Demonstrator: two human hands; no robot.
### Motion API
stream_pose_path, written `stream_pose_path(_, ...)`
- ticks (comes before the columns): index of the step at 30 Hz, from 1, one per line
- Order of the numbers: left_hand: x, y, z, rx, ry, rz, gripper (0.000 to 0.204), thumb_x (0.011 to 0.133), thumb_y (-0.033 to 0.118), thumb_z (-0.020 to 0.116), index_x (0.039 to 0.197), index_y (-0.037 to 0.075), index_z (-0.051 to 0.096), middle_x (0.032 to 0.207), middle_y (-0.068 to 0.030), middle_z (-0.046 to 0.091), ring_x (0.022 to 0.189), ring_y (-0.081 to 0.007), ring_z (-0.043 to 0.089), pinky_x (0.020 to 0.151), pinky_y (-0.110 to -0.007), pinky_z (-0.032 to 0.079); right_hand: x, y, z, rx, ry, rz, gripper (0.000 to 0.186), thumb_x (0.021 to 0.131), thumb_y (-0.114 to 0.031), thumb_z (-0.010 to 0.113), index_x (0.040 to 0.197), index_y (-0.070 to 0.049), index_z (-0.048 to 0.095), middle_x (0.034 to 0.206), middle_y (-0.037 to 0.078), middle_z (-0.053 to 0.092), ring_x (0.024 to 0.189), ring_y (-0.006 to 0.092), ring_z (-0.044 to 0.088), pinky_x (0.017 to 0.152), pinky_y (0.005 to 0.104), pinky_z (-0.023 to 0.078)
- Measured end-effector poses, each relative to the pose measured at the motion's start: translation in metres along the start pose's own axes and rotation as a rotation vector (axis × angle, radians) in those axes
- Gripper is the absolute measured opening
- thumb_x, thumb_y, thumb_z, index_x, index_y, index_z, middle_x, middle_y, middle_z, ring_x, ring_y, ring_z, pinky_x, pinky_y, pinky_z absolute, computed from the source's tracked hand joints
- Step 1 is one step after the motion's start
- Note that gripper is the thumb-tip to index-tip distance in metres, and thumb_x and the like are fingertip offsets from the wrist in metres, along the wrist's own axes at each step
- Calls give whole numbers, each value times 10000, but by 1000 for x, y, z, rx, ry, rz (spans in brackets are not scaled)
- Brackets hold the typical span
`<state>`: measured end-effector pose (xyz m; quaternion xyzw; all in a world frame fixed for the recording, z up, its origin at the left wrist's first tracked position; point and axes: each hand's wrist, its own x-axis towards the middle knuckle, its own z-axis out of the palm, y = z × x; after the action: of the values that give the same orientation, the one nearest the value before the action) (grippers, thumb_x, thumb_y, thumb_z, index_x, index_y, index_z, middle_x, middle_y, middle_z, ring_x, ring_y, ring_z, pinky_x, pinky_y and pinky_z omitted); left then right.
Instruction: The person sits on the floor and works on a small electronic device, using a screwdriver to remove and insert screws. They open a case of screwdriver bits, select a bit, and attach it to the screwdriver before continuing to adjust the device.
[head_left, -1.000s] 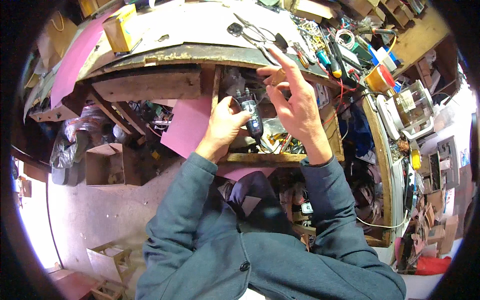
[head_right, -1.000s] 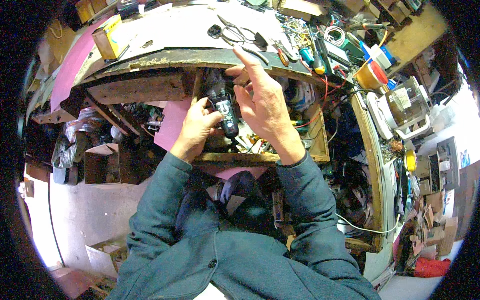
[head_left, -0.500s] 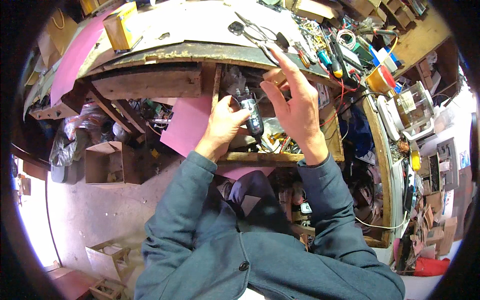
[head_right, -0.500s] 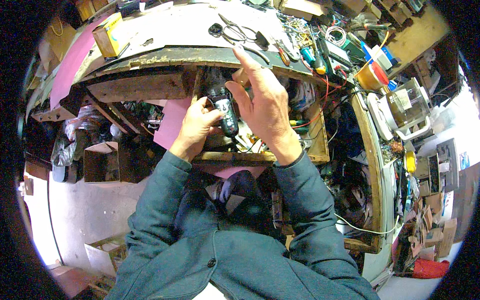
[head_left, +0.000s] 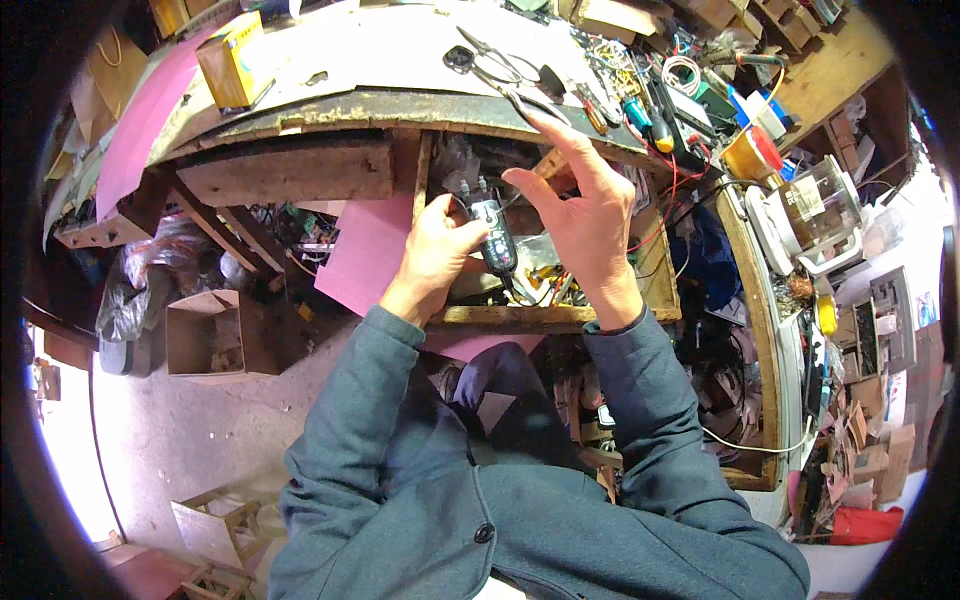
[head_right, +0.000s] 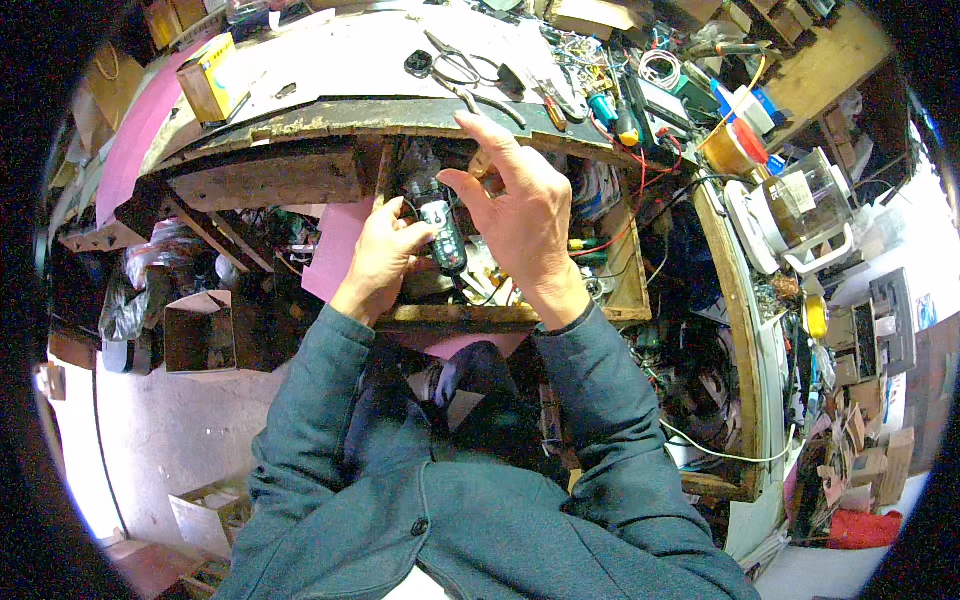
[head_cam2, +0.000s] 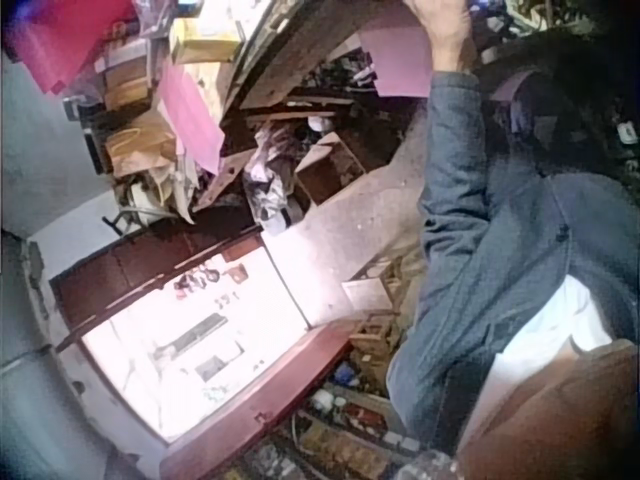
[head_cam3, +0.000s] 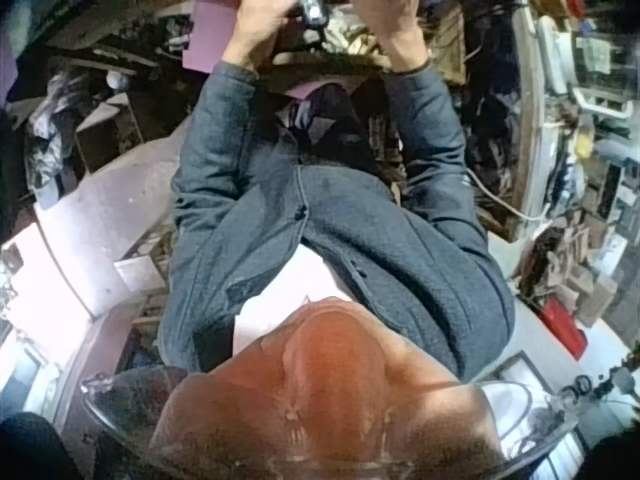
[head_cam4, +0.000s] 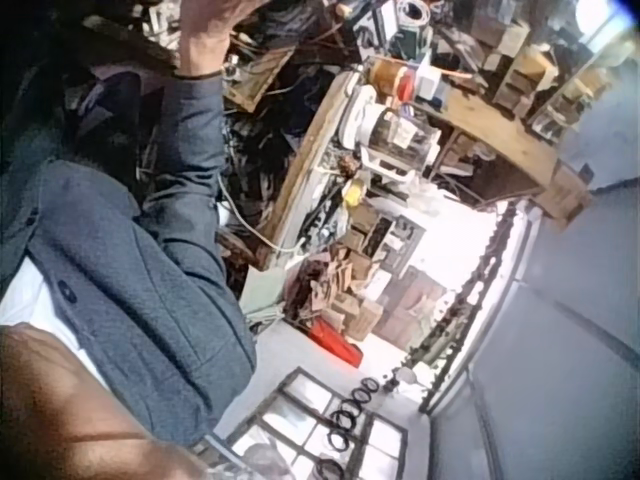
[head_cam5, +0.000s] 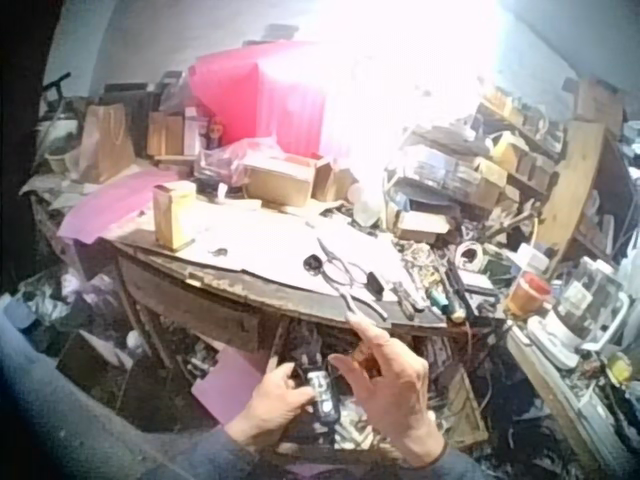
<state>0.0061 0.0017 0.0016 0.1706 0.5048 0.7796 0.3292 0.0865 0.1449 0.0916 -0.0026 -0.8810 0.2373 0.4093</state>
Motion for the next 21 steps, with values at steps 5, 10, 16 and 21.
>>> stream_pose_path(5,1,-1,-1,16,-1,-2,335,925,135,686,1240,91,580,1045,-12,684,904,-92,656,692,-305,584,2,6,1,39,26,-49,578,819,-95,840,1364,-129,649,923,102,709,734,234,659,680,326,550)
stream_pose_path(10,3,-3,-3,30,-10,39,333,922,128,680,1239,95,582,1045,-10,680,899,-90,652,690,-308,586,4,8,-6,175,-68,23,576,846,4,775,1391,-116,634,975,94,718,764,182,668,681,310,548)
stream_pose_path(16,1,-1,0,-15,3,20,323,922,125,677,1231,93,588,1037,-9,680,887,-89,654,688,-299,587,0,-2,-7,221,-72,-9,573,837,26,777,1379,-102,644,969,142,736,783,207,715,720,318,581)
stream_pose_path(21,2,1,-2,9,-12,18,346,920,41,658,1255,41,570,1028,-55,680,904,-124,664,717,-300,595,-3,-3,-9,63,-35,-38,571,845,-12,794,1384,-100,632,949,138,739,716,208,711,683,332,583)
